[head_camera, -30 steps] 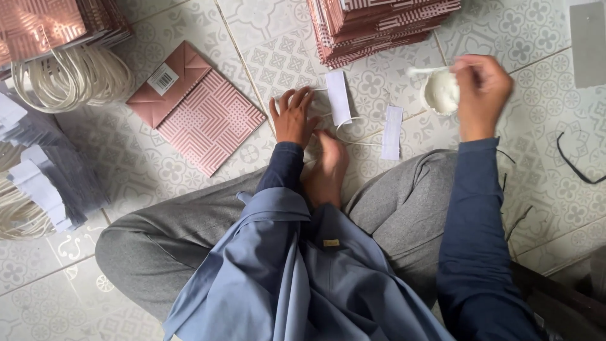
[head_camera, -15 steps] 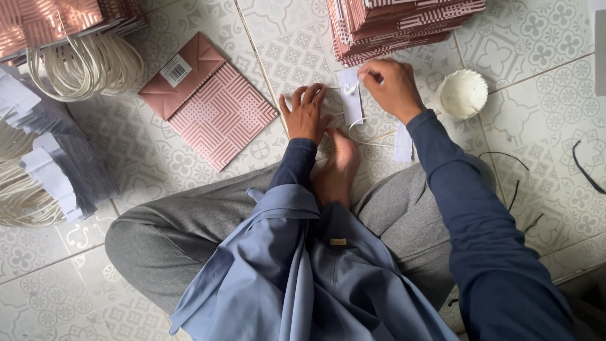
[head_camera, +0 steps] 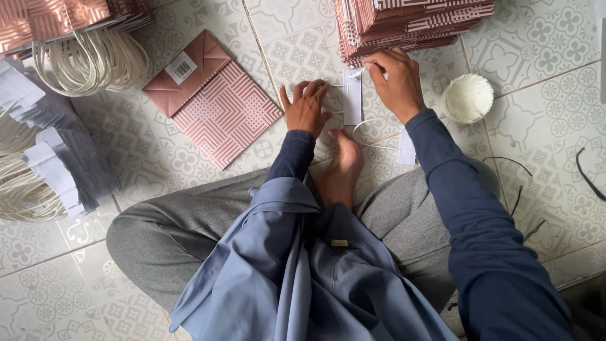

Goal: The person sits on the floor and assembles gift bags by applying glue to white paper tabs and attaching them to the bottom of patterned bags. They then insert white rope handles into the bag and place the finished items into a stack.

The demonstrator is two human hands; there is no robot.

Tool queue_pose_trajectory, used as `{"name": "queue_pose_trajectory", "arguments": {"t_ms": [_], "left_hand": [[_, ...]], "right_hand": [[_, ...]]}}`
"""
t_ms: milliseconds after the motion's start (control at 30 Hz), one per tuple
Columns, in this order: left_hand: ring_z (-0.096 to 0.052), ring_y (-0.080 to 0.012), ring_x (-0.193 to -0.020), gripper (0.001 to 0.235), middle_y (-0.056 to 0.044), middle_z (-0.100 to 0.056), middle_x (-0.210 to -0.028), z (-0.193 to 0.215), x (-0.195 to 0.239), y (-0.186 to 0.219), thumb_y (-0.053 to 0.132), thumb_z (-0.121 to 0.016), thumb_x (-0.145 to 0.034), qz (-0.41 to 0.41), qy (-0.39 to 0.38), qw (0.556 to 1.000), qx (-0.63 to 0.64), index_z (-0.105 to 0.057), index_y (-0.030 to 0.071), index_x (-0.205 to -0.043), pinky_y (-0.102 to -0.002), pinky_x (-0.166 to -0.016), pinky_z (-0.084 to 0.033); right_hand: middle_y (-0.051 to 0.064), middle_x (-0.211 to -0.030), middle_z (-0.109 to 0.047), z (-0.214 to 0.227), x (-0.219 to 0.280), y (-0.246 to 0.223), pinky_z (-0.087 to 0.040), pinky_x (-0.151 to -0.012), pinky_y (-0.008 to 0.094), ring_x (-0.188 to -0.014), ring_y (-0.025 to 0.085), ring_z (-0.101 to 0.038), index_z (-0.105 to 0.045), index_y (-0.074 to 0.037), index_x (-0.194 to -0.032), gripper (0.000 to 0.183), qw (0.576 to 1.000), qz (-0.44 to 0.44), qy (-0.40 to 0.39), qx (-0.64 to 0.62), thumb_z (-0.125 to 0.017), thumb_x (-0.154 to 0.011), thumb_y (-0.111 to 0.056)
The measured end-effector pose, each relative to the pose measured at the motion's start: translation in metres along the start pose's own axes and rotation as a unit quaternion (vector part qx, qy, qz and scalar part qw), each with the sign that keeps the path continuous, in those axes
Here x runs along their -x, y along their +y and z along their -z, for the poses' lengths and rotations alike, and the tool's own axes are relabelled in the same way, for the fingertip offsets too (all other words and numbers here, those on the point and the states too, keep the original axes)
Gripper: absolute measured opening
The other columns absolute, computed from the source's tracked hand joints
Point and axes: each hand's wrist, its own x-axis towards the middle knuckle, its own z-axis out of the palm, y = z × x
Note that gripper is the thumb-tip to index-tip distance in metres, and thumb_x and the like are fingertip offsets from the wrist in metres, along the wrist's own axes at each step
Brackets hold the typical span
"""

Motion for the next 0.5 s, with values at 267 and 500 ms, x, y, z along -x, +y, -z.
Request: {"name": "queue_pose_trajectory", "arguments": {"t_ms": [267,500], "left_hand": [[-0.042,-0.0225,-0.138,0.073,0.014,-0.054,-0.144,0.0,-0.004,-0.004,0.039,-0.084,-0.076,-0.014,0.014,1.0,-0.024,-0.055,0.034,-0.143,-0.073,-0.117,-0.011],[-0.042,-0.0225,-0.139,0.072,0.014,-0.053,-0.145,-0.001,-0.005,-0.005,0.04,-0.082,-0.078,-0.015,0.007,0.999,-0.029,-0.054,0.033,-0.144,-0.073,-0.117,-0.01]], "right_hand": [[0.006,-0.098,-0.077,0.012,0.01,-0.015,-0.051,-0.078,0.041,-0.091,0.025,-0.066,-0.076,-0.007,-0.104,0.009,0.987,0.01,-0.148,-0.06,-0.068,-0.1,-0.004],[0.003,-0.098,-0.077,0.005,0.015,-0.004,-0.048,-0.082,0.043,-0.09,0.025,-0.068,-0.075,-0.01,-0.1,0.008,0.98,-0.019,-0.191,-0.057,-0.068,-0.101,-0.013]]}}
